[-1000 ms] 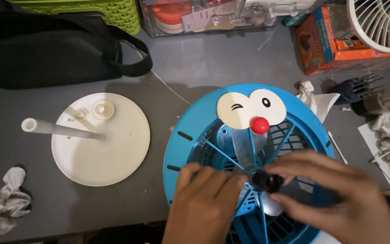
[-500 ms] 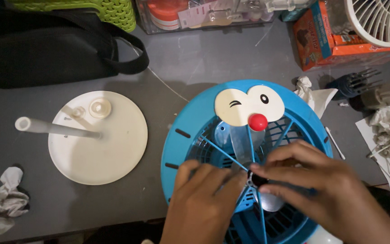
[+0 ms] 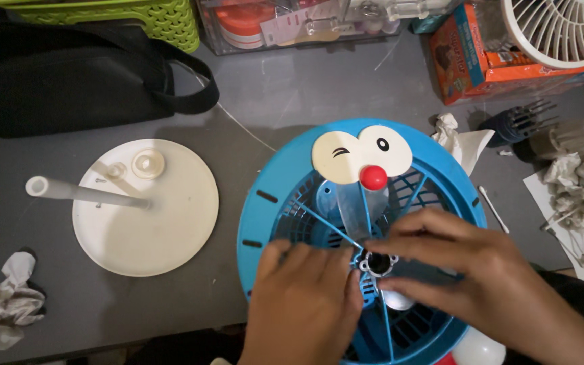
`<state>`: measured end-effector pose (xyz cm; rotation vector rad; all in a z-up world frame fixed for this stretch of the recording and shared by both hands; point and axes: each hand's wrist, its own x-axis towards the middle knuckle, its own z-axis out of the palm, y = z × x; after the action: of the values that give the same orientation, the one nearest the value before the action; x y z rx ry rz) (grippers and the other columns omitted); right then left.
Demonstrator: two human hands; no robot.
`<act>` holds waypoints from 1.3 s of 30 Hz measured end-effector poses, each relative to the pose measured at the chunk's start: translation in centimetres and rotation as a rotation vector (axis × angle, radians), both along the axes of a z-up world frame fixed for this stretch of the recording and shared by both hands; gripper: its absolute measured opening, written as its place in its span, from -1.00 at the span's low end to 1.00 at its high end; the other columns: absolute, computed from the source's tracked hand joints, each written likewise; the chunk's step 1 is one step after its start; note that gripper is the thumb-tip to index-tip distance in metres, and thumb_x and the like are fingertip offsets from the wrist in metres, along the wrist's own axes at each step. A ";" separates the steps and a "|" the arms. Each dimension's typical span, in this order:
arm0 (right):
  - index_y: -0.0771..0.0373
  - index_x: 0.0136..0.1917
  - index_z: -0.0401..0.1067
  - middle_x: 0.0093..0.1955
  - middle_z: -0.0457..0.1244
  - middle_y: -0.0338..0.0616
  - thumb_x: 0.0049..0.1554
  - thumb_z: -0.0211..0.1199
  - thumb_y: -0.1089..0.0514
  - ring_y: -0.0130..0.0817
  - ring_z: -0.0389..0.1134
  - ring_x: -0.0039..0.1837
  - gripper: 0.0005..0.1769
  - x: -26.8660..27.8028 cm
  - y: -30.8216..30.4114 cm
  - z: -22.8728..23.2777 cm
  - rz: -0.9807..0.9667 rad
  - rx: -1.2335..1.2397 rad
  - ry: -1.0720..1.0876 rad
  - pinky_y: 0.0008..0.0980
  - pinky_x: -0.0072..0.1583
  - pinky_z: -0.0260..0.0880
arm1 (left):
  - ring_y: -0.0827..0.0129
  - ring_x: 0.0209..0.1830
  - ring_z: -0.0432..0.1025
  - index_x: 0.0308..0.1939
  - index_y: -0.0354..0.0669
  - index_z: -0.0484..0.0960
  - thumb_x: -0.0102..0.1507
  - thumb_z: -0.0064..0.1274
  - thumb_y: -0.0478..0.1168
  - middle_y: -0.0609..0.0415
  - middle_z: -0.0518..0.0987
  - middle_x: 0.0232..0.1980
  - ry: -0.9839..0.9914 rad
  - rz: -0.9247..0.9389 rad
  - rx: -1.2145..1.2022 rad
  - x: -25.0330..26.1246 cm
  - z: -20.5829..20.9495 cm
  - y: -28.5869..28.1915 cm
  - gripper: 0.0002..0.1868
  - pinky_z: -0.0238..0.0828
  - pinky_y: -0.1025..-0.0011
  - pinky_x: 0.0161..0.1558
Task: The person cleans a small blue fan by wiping its motor housing and fan blades with a tissue and cotton swabs. They remove the front grille, clean the blades, and reassemble the fan.
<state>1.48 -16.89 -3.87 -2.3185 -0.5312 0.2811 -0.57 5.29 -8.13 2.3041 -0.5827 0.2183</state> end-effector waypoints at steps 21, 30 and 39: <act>0.14 0.20 0.59 0.19 0.33 -0.19 -0.13 0.46 0.31 -0.35 0.42 0.21 -0.42 -0.3 -2.1 0.1 -0.133 0.100 0.047 -0.35 0.18 0.44 | 0.28 -0.19 0.46 0.04 -0.24 0.65 0.15 0.05 -0.34 0.12 0.55 -0.31 -0.041 -0.040 0.058 -0.1 -0.6 0.5 -0.64 0.25 0.14 0.10; 0.11 0.14 0.65 0.24 0.36 -0.17 -0.08 0.42 0.29 -0.31 0.42 0.18 -0.54 0.5 -3.8 0.9 -0.133 -0.033 -0.061 -0.36 0.17 0.46 | 0.13 -0.12 0.44 -0.10 -0.22 0.61 0.05 0.34 0.01 0.00 0.58 -0.25 0.168 0.015 -0.036 -0.3 0.8 -0.6 -0.51 0.14 0.02 0.21; 0.09 0.14 0.65 0.14 0.45 -0.27 -0.04 0.45 0.22 -0.39 0.46 0.13 -0.57 0.3 -3.2 0.8 -0.159 -0.126 -0.048 -0.40 0.11 0.48 | 0.11 -0.12 0.43 -0.09 -0.25 0.60 -0.03 0.36 0.06 -0.03 0.60 -0.26 0.227 0.049 0.030 -0.7 0.9 -1.1 -0.42 0.11 0.03 0.13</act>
<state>1.74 -20.14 -3.05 -2.4786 -0.3588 0.1881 -1.30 4.15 -7.22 2.3334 -0.4167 -0.0297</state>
